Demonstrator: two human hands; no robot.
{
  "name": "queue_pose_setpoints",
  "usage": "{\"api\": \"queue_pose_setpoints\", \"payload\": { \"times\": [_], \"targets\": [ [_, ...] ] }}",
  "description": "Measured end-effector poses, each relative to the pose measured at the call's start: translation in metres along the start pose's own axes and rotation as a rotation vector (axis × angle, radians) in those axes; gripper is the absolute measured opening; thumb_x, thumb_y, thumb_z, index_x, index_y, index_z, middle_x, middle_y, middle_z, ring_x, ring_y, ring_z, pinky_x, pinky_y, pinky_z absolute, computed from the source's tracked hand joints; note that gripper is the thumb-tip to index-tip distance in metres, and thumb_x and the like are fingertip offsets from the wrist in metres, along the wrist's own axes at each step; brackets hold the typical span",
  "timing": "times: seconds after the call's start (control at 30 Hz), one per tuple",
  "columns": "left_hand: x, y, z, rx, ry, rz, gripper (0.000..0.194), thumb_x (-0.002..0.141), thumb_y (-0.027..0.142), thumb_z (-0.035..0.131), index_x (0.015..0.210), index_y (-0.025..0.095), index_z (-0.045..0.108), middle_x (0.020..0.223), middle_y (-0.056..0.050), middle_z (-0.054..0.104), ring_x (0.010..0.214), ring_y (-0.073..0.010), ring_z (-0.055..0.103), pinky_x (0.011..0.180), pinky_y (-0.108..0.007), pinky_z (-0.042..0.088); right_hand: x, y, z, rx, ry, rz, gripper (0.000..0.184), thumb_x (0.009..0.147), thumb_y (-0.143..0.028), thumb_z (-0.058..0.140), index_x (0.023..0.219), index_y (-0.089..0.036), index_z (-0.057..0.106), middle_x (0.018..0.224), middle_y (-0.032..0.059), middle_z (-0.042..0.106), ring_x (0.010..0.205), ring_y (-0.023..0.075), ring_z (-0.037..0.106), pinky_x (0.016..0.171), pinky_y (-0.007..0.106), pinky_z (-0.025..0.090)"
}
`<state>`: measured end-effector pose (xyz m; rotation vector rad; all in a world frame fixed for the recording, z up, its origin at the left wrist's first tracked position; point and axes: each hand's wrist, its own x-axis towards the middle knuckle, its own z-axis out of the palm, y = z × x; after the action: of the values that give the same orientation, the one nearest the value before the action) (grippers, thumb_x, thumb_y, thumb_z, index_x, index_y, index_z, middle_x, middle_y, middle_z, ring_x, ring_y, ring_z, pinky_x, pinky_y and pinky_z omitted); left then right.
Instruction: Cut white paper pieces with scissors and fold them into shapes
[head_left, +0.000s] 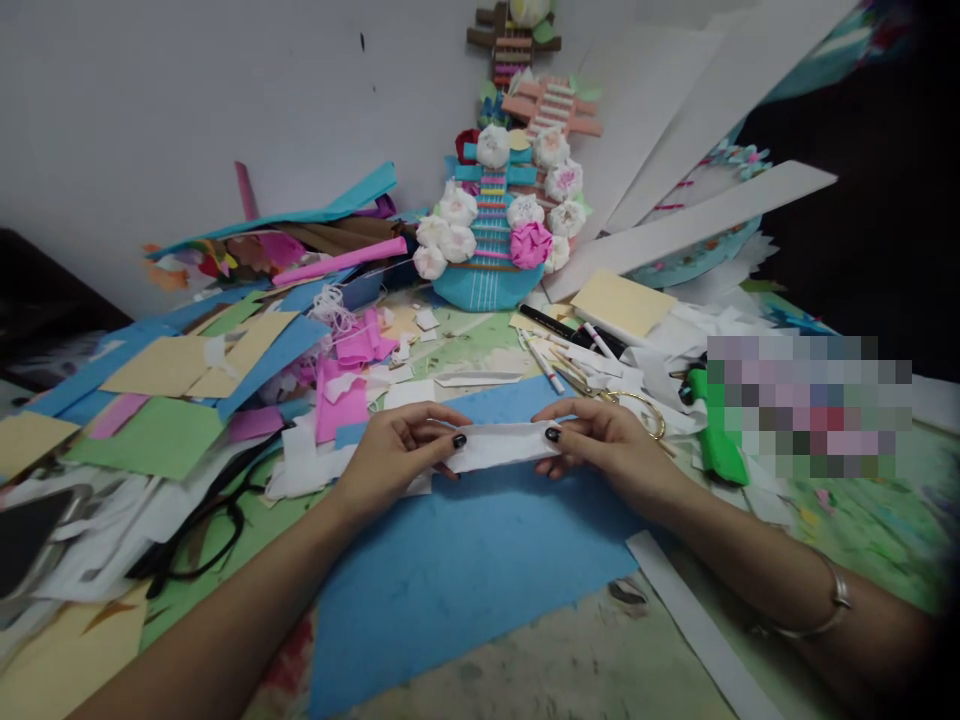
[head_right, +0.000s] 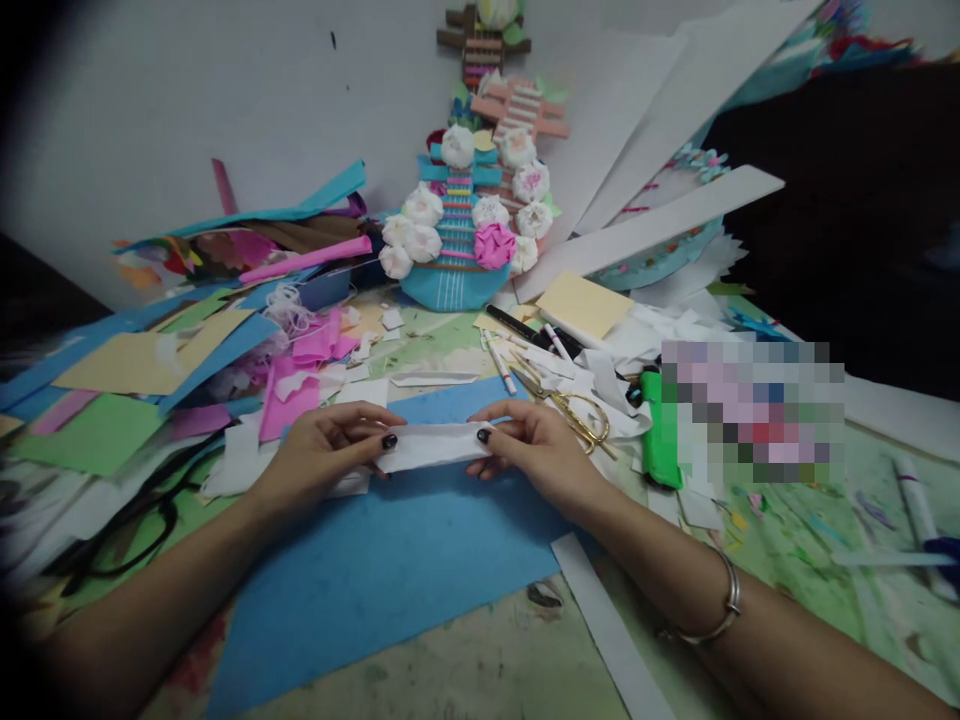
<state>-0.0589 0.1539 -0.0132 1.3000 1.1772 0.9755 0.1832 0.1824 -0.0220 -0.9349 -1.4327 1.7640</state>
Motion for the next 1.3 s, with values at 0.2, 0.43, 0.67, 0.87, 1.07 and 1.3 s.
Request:
{"api": "queue_pose_setpoints", "payload": {
  "times": [0.2,0.43,0.67,0.87,1.07,1.3],
  "targets": [
    [-0.002,-0.004,0.001,-0.152,-0.191,-0.028,0.063,0.056,0.017,0.082,0.115,0.015,0.058,0.09,-0.006,0.071,0.07,-0.0163,0.068,0.064,-0.025,0.057,0.001,0.002,0.001,0.092,0.041,0.072,0.031,0.072,-0.032,0.071,0.094,-0.014,0.06,0.065,0.0052,0.071,0.059,0.0136,0.069,0.055,0.019,0.053],
    [-0.003,-0.002,0.007,-0.167,-0.114,-0.119,0.042,0.07,0.018,0.074,0.109,0.009,0.061,0.078,-0.009,0.074,0.067,-0.0153,0.07,0.06,-0.02,0.054,0.0,0.002,0.002,0.096,0.0,0.072,0.029,0.076,-0.034,0.069,0.096,-0.014,0.062,0.07,0.0059,0.072,0.064,0.015,0.07,0.058,0.021,0.054],
    [-0.002,-0.004,0.009,-0.221,-0.1,-0.191,0.034,0.066,0.017,0.076,0.098,0.009,0.067,0.075,-0.008,0.073,0.066,-0.0182,0.071,0.055,-0.021,0.055,-0.001,0.003,0.006,0.075,-0.075,0.097,0.033,0.074,-0.032,0.072,0.1,-0.014,0.063,0.072,0.0068,0.073,0.068,0.0165,0.071,0.062,0.024,0.057],
    [-0.004,-0.007,0.01,-0.277,-0.119,-0.218,0.035,0.066,0.018,0.077,0.099,0.011,0.069,0.08,-0.009,0.074,0.069,-0.0199,0.072,0.056,-0.022,0.056,-0.001,0.003,0.006,0.076,-0.074,0.128,0.032,0.074,-0.033,0.072,0.098,-0.012,0.064,0.069,0.0084,0.074,0.062,0.015,0.071,0.058,0.021,0.056],
    [-0.005,-0.006,0.008,-0.348,-0.097,-0.273,0.043,0.064,0.019,0.08,0.104,0.011,0.069,0.082,-0.011,0.074,0.066,-0.0193,0.072,0.054,-0.019,0.056,-0.001,0.002,0.004,0.126,-0.08,0.131,0.033,0.074,-0.034,0.072,0.097,-0.012,0.067,0.065,0.008,0.073,0.059,0.0159,0.071,0.054,0.021,0.056],
    [-0.005,-0.005,0.01,-0.389,-0.067,-0.268,0.036,0.062,0.017,0.081,0.097,0.014,0.072,0.072,-0.007,0.073,0.063,-0.0177,0.071,0.053,-0.018,0.056,-0.004,0.003,0.004,0.143,-0.082,0.109,0.037,0.076,-0.03,0.069,0.111,-0.018,0.067,0.063,0.0051,0.072,0.058,0.0161,0.07,0.052,0.022,0.055]
  ]
}}
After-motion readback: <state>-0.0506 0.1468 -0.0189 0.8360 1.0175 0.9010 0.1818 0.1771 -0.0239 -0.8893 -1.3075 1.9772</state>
